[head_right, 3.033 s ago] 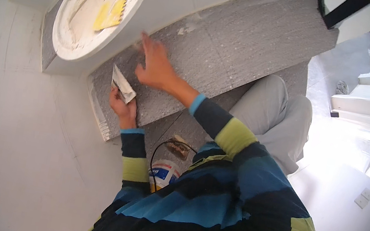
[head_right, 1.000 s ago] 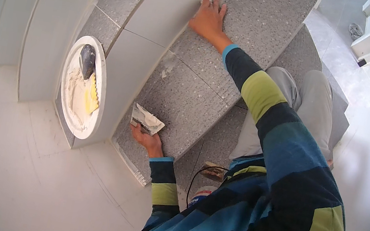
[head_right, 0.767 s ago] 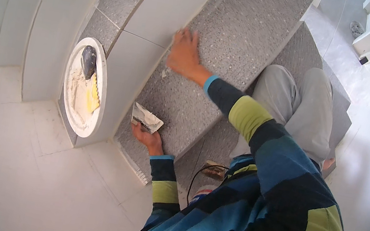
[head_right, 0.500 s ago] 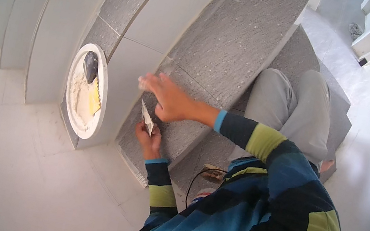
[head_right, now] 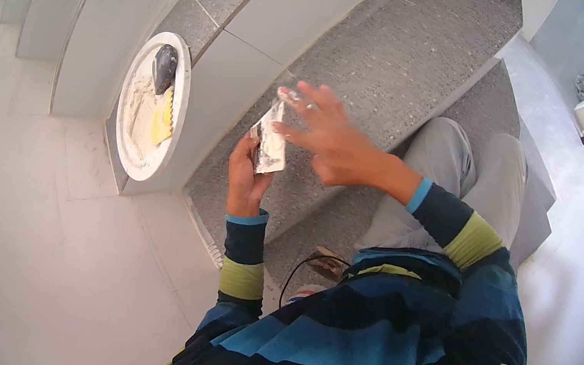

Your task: Applying grout to the joints of a tiled staircase using a scraper and sponge.

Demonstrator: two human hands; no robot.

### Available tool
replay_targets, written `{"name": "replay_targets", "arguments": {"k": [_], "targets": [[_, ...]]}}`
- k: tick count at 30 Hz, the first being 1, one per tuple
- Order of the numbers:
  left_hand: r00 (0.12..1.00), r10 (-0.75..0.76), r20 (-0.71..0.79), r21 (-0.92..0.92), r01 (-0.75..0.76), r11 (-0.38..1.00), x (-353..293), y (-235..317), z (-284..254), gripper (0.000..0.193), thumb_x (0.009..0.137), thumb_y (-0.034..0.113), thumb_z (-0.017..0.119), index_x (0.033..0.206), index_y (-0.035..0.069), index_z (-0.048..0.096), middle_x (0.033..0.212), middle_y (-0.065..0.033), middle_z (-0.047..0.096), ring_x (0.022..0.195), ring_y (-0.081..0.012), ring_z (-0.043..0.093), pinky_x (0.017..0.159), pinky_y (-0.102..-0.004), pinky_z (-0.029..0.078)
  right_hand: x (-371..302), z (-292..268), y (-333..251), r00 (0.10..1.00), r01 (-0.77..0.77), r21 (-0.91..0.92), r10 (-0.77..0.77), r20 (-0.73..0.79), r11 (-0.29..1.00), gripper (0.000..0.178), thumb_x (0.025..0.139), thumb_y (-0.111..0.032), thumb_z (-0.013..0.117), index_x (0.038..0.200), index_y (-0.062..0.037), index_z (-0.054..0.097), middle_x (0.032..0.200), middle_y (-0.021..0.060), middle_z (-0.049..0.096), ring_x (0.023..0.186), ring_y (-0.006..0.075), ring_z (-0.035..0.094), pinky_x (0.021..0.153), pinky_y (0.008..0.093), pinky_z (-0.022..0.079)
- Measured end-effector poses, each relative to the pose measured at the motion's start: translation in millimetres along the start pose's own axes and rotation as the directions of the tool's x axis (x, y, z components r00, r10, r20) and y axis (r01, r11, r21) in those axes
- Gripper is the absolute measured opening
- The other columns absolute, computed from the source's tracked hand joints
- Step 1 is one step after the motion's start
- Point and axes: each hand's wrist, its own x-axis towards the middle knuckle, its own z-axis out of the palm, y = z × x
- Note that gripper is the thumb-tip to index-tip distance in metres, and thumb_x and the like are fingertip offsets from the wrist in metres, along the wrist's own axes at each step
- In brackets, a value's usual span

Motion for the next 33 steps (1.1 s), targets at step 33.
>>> {"name": "replay_targets", "arguments": {"k": [33], "targets": [[0.792, 0.519, -0.320, 0.344, -0.413, 0.843, 50.1, -51.8, -73.6, 0.052, 0.078, 0.023, 0.043, 0.124, 0.000, 0.038, 0.122, -0.0132, 0.043, 0.112, -0.0263, 0.043, 0.096, -0.0393, 0.034, 78.3, -152.6, 397.1, 0.409, -0.895, -0.241, 0.480, -0.776, 0.374, 0.050, 0.076, -0.018, 0.047, 0.116, 0.0118, 0.042, 0.125, 0.0309, 0.035, 0.119, 0.0456, 0.030, 0.100, 0.0532, 0.019]]}}
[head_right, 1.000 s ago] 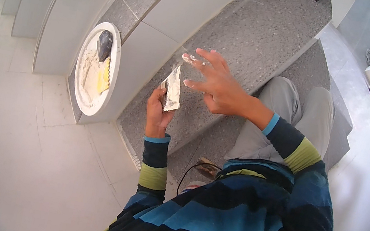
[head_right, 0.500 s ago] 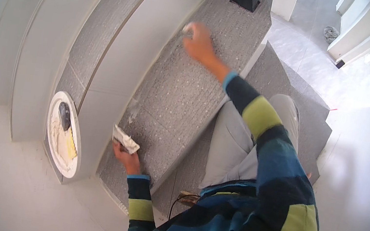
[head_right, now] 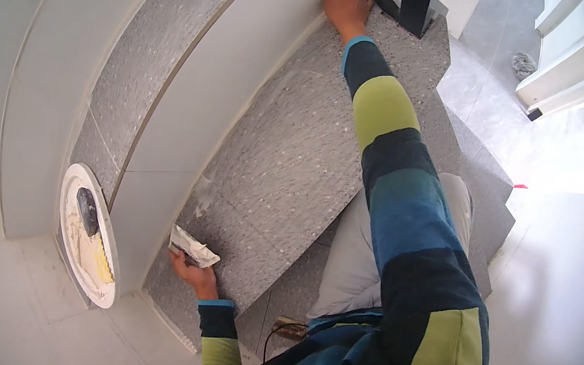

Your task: Applying grout to the joints of a tiled staircase using a scraper and sponge.

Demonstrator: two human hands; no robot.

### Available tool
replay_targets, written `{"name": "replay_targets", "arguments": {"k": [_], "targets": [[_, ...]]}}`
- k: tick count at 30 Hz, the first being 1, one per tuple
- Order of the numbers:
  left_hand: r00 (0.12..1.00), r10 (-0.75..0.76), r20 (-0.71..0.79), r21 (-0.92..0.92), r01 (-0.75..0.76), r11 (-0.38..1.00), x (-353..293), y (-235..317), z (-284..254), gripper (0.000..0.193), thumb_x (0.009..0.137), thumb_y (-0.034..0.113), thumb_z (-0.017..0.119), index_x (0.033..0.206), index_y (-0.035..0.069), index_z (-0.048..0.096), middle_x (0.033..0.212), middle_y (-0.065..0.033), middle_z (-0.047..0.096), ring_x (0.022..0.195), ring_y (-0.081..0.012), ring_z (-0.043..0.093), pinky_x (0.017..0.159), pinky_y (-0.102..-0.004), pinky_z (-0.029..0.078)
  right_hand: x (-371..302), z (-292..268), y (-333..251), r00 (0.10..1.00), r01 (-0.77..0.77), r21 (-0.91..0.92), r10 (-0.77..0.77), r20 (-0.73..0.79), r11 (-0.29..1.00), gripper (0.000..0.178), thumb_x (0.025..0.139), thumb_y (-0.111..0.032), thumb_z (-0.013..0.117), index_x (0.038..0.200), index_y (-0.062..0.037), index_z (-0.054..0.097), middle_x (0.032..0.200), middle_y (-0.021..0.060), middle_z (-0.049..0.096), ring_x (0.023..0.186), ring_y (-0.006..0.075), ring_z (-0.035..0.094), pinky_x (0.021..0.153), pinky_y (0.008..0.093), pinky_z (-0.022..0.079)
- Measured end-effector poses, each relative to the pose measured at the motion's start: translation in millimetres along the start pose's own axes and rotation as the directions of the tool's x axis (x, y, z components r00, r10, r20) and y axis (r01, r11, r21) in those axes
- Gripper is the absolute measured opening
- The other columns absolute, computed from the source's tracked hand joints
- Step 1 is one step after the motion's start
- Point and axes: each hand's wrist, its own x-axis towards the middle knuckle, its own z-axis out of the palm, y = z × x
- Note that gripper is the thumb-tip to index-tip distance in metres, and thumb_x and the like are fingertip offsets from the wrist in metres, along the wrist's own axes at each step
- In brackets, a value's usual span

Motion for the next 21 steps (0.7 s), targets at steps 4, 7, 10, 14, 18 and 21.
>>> {"name": "replay_targets", "arguments": {"k": [4, 7, 10, 14, 18, 21], "targets": [[1.000, 0.015, -0.018, -0.057, -0.016, 0.998, -2.5, 3.0, 17.3, 0.048, 0.078, 0.023, 0.044, 0.119, -0.001, 0.039, 0.115, -0.0150, 0.046, 0.106, -0.0274, 0.047, 0.090, -0.0383, 0.038, 3.3, -2.0, 12.9, 0.992, 0.117, -0.187, -0.104, 0.075, 0.975, 0.050, 0.077, -0.017, 0.044, 0.120, 0.0096, 0.041, 0.128, 0.0316, 0.032, 0.121, 0.0465, 0.027, 0.101, 0.0531, 0.018], [0.998, 0.015, -0.059, -0.062, -0.019, 0.998, -2.8, 0.9, 12.6, 0.048, 0.078, 0.022, 0.045, 0.119, -0.001, 0.038, 0.116, -0.0154, 0.045, 0.106, -0.0282, 0.047, 0.091, -0.0383, 0.038, -18.0, -3.5, 11.1, 0.963, 0.213, -0.166, -0.179, 0.200, 0.963, 0.053, 0.077, -0.016, 0.045, 0.123, 0.0080, 0.038, 0.128, 0.0313, 0.034, 0.123, 0.0446, 0.027, 0.102, 0.0507, 0.018], [0.998, 0.009, -0.061, -0.095, -0.014, 0.995, -3.2, 1.0, 6.3, 0.049, 0.077, 0.023, 0.046, 0.118, -0.002, 0.038, 0.115, -0.0156, 0.046, 0.105, -0.0280, 0.047, 0.091, -0.0383, 0.038, -23.9, -10.2, 3.9, 0.980, 0.153, 0.005, -0.152, 0.131, 0.988, 0.058, 0.076, -0.016, 0.046, 0.127, 0.0092, 0.032, 0.129, 0.0294, 0.035, 0.124, 0.0413, 0.028, 0.103, 0.0476, 0.018], [0.998, 0.020, 0.055, -0.034, -0.018, 0.999, 1.0, -6.6, -1.7, 0.053, 0.080, 0.023, 0.041, 0.126, -0.001, 0.034, 0.125, -0.0153, 0.040, 0.114, -0.0282, 0.042, 0.097, -0.0391, 0.034, 1.2, -9.2, 16.9, 0.990, 0.138, -0.094, -0.135, 0.040, 0.986, 0.062, 0.076, -0.016, 0.047, 0.129, 0.0108, 0.027, 0.129, 0.0268, 0.037, 0.124, 0.0387, 0.030, 0.104, 0.0457, 0.018], [0.998, 0.019, 0.053, -0.035, -0.017, 0.999, 1.4, -10.7, -1.2, 0.052, 0.080, 0.024, 0.041, 0.125, -0.002, 0.035, 0.124, -0.0156, 0.041, 0.113, -0.0281, 0.043, 0.096, -0.0393, 0.034, -3.4, -13.8, 16.2, 0.983, 0.134, -0.007, -0.132, 0.127, 0.991, 0.065, 0.075, -0.017, 0.047, 0.129, 0.0126, 0.024, 0.129, 0.0275, 0.037, 0.123, 0.0378, 0.033, 0.103, 0.0450, 0.020], [0.999, 0.026, -0.034, -0.042, -0.028, 0.999, -0.5, -7.1, 5.7, 0.048, 0.079, 0.026, 0.045, 0.118, -0.002, 0.039, 0.116, -0.0152, 0.044, 0.109, -0.0275, 0.045, 0.092, -0.0383, 0.037, -38.3, -16.2, -1.0, 0.957, 0.189, -0.038, -0.175, 0.230, 0.981, 0.068, 0.074, -0.016, 0.049, 0.129, 0.0128, 0.024, 0.128, 0.0290, 0.036, 0.121, 0.0378, 0.034, 0.103, 0.0435, 0.021]]}}
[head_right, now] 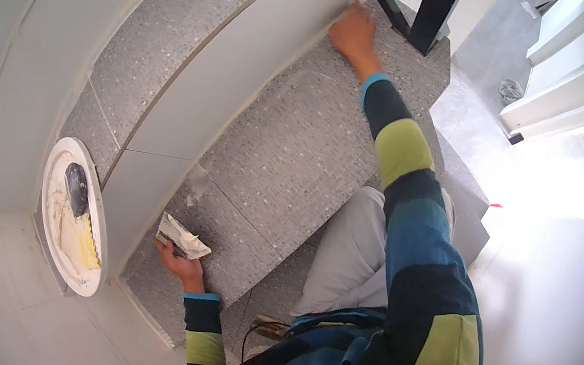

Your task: Applying grout to the joints of a tiled staircase using a scraper and sponge.

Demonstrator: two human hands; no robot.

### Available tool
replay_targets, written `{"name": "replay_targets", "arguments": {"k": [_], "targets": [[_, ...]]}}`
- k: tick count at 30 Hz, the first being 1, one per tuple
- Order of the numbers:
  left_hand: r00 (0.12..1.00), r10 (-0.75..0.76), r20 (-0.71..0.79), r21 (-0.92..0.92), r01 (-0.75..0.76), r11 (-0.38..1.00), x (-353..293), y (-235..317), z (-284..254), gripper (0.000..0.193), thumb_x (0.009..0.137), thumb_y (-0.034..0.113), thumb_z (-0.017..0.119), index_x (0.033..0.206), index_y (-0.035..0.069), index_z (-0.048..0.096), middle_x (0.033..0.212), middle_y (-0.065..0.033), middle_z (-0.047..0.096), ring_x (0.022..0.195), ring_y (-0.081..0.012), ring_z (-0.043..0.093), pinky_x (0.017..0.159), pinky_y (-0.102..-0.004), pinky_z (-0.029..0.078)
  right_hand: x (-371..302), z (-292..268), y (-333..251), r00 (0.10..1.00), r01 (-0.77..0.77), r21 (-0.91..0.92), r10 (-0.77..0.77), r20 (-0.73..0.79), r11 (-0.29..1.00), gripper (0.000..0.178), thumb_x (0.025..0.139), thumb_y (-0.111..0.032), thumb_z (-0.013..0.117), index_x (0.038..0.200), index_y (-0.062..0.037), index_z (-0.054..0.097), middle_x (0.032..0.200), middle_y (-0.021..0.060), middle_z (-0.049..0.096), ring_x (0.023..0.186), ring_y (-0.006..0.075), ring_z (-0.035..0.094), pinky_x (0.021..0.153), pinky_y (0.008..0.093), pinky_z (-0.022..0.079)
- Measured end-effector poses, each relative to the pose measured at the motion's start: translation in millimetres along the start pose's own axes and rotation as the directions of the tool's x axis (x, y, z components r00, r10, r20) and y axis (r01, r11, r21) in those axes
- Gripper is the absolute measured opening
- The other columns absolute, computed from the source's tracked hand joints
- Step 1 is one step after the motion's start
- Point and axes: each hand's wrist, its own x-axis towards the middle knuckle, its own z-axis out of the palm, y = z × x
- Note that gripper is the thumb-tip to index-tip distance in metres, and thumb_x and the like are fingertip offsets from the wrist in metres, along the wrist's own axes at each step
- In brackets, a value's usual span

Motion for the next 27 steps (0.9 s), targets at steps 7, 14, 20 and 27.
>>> {"name": "replay_targets", "arguments": {"k": [7, 14, 20, 27], "targets": [[0.993, 0.010, 0.115, -0.028, -0.006, 1.000, 5.1, -2.4, -15.8, 0.050, 0.079, 0.022, 0.043, 0.124, 0.001, 0.037, 0.120, -0.0139, 0.044, 0.110, -0.0274, 0.044, 0.095, -0.0385, 0.035, -2.7, -3.0, 0.2, 0.997, -0.038, 0.285, 0.055, -0.053, 0.958, 0.072, 0.069, -0.015, 0.054, 0.128, 0.0136, 0.025, 0.128, 0.0303, 0.036, 0.120, 0.0387, 0.035, 0.102, 0.0449, 0.024], [0.994, 0.033, 0.103, -0.029, -0.030, 0.999, 3.5, -5.1, -6.9, 0.047, 0.079, 0.021, 0.043, 0.121, 0.000, 0.039, 0.119, -0.0139, 0.045, 0.109, -0.0268, 0.045, 0.093, -0.0384, 0.037, 29.7, -5.3, 24.8, 0.994, -0.008, 0.024, 0.011, -0.113, 1.000, 0.073, 0.068, -0.021, 0.055, 0.126, 0.0140, 0.027, 0.127, 0.0304, 0.037, 0.119, 0.0400, 0.037, 0.101, 0.0420, 0.028], [0.998, 0.054, 0.019, -0.010, -0.053, 0.999, 2.9, 5.2, -2.2, 0.043, 0.076, 0.026, 0.049, 0.108, -0.003, 0.045, 0.104, -0.0142, 0.051, 0.097, -0.0258, 0.052, 0.085, -0.0357, 0.043, -32.7, -4.0, -24.6, 0.995, 0.097, 0.059, -0.098, 0.017, 0.994, 0.071, 0.071, -0.025, 0.054, 0.126, 0.0139, 0.029, 0.125, 0.0318, 0.037, 0.119, 0.0377, 0.036, 0.102, 0.0456, 0.021], [0.995, 0.023, 0.102, -0.024, -0.020, 0.999, 3.8, 5.2, 8.8, 0.045, 0.079, 0.019, 0.042, 0.118, -0.002, 0.042, 0.114, -0.0145, 0.048, 0.104, -0.0273, 0.050, 0.088, -0.0363, 0.042, -150.0, -9.9, -88.9, 0.900, 0.352, 0.188, -0.387, 0.202, 0.917, 0.069, 0.072, -0.017, 0.052, 0.129, 0.0123, 0.025, 0.134, 0.0278, 0.028, 0.124, 0.0396, 0.026, 0.105, 0.0453, 0.017]]}}
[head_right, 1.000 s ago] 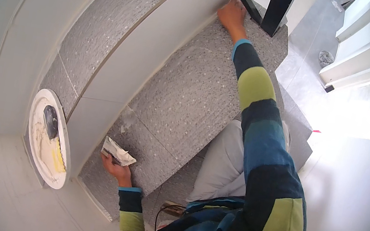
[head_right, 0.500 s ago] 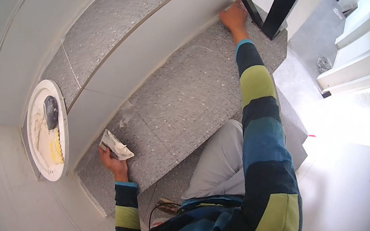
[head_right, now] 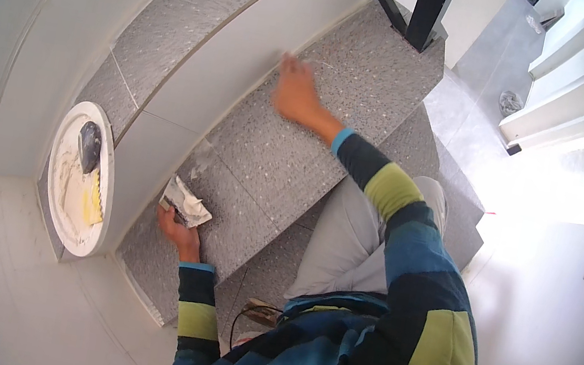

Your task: Applying grout to the joints of a tiled staircase using a scraper and sponge.

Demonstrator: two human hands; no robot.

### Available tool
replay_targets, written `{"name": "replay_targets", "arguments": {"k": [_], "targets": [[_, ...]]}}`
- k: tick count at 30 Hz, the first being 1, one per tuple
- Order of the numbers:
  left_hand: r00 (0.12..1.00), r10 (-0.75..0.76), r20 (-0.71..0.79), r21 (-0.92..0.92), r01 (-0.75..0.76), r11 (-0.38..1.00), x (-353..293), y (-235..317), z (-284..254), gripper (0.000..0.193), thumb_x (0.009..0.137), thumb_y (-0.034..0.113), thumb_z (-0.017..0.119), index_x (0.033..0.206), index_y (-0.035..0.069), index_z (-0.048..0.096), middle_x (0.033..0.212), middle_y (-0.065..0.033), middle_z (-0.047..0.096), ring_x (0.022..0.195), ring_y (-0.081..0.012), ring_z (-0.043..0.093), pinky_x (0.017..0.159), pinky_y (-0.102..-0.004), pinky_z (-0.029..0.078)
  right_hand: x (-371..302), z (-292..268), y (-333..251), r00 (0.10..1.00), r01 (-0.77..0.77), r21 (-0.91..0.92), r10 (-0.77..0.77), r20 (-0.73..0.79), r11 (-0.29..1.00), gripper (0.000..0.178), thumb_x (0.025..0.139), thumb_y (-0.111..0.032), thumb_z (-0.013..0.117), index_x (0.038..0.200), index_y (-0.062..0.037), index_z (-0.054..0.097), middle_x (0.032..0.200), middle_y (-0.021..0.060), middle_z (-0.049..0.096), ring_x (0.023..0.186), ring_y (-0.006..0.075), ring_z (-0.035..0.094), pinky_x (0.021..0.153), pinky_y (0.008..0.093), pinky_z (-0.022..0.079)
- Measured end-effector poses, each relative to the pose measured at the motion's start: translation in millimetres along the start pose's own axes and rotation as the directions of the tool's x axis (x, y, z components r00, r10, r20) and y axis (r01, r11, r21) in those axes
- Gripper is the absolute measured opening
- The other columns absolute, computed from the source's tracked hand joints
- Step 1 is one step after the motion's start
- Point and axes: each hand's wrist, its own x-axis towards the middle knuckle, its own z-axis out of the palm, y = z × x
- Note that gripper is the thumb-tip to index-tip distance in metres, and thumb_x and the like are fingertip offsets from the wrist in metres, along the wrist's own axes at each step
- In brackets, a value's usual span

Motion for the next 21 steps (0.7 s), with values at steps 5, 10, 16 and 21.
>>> {"name": "replay_targets", "arguments": {"k": [5, 10, 16, 21], "targets": [[0.889, -0.431, 0.154, -0.292, 0.458, 0.840, -15.8, 25.0, 30.2, 0.041, 0.084, 0.015, 0.037, 0.122, 0.000, 0.041, 0.116, -0.0119, 0.050, 0.105, -0.0245, 0.051, 0.088, -0.0372, 0.042, -87.3, -71.1, -88.2, 0.866, 0.376, 0.552, -0.494, 0.076, 0.744, 0.071, 0.065, -0.005, 0.052, 0.132, 0.0015, 0.028, 0.139, 0.0230, 0.019, 0.130, 0.0366, 0.017, 0.107, 0.0462, 0.012], [0.748, -0.528, 0.402, -0.338, 0.657, 0.674, -38.5, 45.6, 79.8, 0.036, 0.085, 0.013, 0.036, 0.117, -0.002, 0.044, 0.107, -0.0122, 0.055, 0.093, -0.0202, 0.057, 0.076, -0.0325, 0.048, -129.1, -115.0, -102.3, 0.768, 0.490, 0.607, -0.639, 0.039, 0.626, 0.074, 0.064, -0.005, 0.050, 0.134, -0.0024, 0.026, 0.141, 0.0204, 0.017, 0.132, 0.0343, 0.014, 0.107, 0.0508, 0.010], [0.632, -0.531, 0.565, -0.404, 0.772, 0.490, -35.1, 35.1, 82.7, 0.028, 0.086, 0.012, 0.036, 0.108, -0.001, 0.047, 0.098, -0.0114, 0.058, 0.081, -0.0171, 0.061, 0.062, -0.0292, 0.052, -139.5, -144.5, -74.7, 0.731, 0.580, 0.388, -0.667, 0.141, 0.717, 0.078, 0.064, -0.005, 0.050, 0.135, 0.0003, 0.019, 0.139, 0.0225, 0.020, 0.130, 0.0362, 0.020, 0.105, 0.0539, 0.009], [0.699, -0.531, 0.479, -0.275, 0.694, 0.665, -39.0, 56.3, 116.4, 0.025, 0.084, 0.009, 0.036, 0.105, -0.001, 0.047, 0.096, -0.0102, 0.056, 0.079, -0.0167, 0.062, 0.061, -0.0285, 0.054, -144.6, -150.6, -82.7, 0.792, 0.532, 0.473, -0.610, 0.013, 0.702, 0.077, 0.065, -0.006, 0.050, 0.135, 0.0016, 0.019, 0.139, 0.0227, 0.022, 0.129, 0.0380, 0.023, 0.105, 0.0539, 0.008]]}}
